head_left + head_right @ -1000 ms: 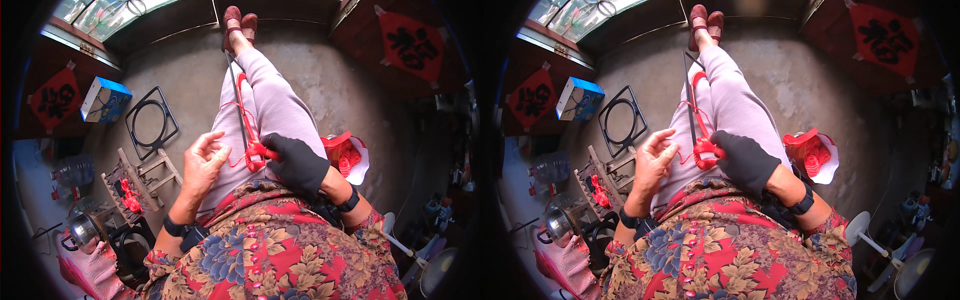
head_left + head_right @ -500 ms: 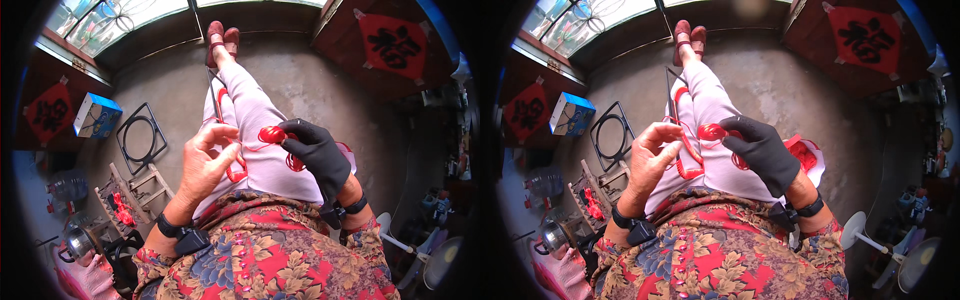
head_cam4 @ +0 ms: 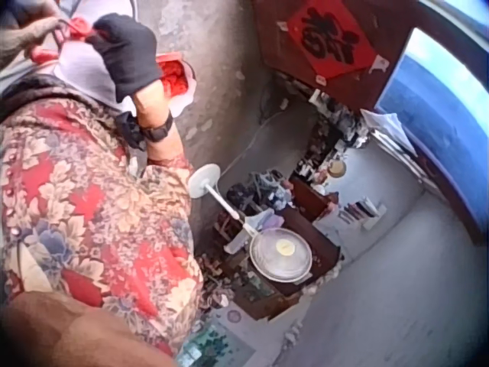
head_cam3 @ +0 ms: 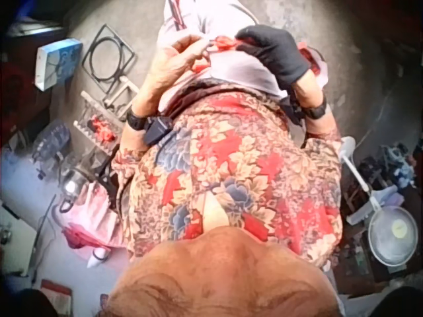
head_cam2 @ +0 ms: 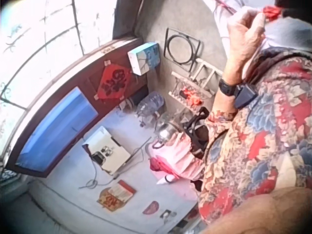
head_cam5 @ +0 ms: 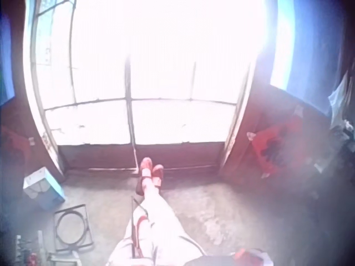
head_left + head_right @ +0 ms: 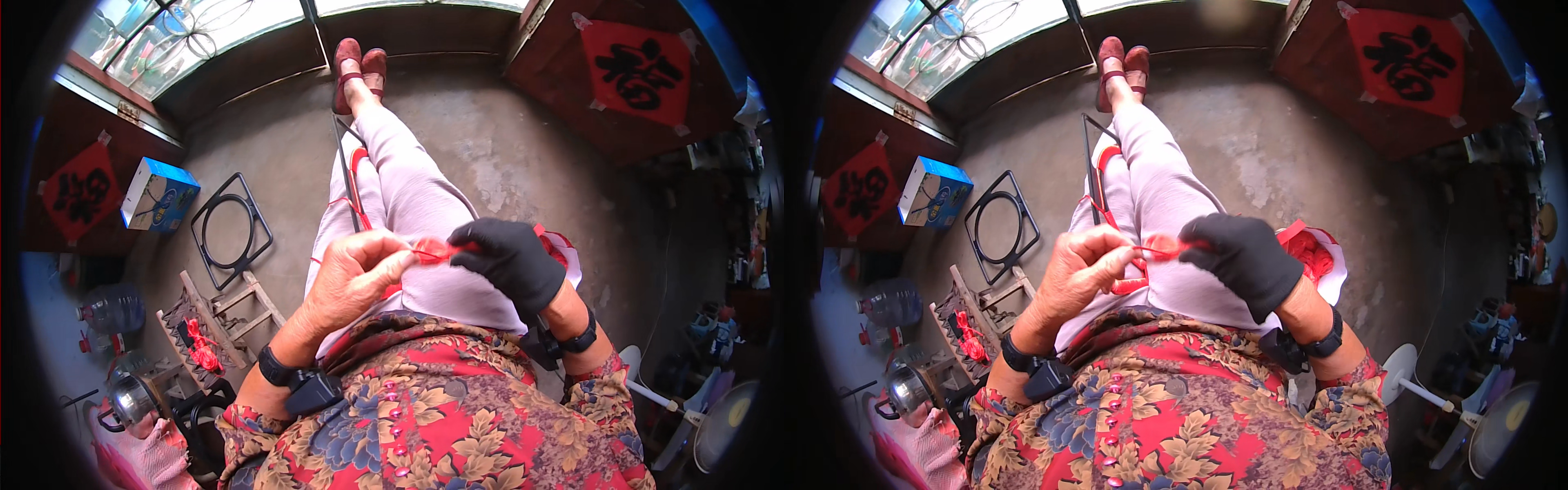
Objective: The recorder is wrapping a red cord around a circular frame, likely a component for a piece of furniture like a stool or chair.
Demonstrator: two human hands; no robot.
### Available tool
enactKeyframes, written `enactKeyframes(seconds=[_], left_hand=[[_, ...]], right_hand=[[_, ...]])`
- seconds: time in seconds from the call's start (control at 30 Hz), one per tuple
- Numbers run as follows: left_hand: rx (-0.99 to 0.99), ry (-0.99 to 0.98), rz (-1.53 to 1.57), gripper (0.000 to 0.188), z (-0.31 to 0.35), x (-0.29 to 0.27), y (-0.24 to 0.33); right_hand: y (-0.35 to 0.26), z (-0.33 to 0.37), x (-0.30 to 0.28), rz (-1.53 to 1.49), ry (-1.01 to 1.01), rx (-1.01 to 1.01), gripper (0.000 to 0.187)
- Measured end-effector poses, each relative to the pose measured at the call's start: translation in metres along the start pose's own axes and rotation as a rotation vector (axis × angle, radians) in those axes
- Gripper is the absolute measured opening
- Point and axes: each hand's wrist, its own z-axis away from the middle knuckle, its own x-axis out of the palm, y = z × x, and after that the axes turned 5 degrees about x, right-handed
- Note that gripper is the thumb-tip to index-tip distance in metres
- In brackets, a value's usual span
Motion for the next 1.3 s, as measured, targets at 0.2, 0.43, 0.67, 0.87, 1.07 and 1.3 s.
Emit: enactKeyframes(seconds=[0.2, 0.43, 0.67, 0.87, 1.07, 1.3], left_hand=[[0.063, 0.111, 0.067, 0.011, -0.006, -0.002, -0.023], [0.165, -0.006, -0.156, 0.012, 0.009, 0.006, -0.015], [0.061, -0.064, -0.190, 0.013, 0.016, 0.004, -0.038], [0.045, 0.027, -0.008, 0.012, 0.019, -0.010, -0.017], [0.062, -0.032, -0.072, 0.014, 0.020, 0.008, -0.029], [-0.023, 0.066, 0.075, 0.010, 0.020, -0.004, -0.021]], right_hand=[[-0.041, -0.002, 0.008, -0.352, -0.220, -0.030, 0.024], [-0.020, -0.016, 0.008, 0.322, 0.056, -0.238, 0.019], [-0.039, -0.018, 0.017, -0.127, 0.109, -0.069, 0.021], [-0.042, -0.013, 0.002, -0.221, -0.392, -0.026, 0.017], [-0.032, -0.025, 0.023, -0.030, 0.213, -0.111, 0.017], [-0.051, -0.017, 0.008, -0.417, -0.383, -0.020, 0.017]])
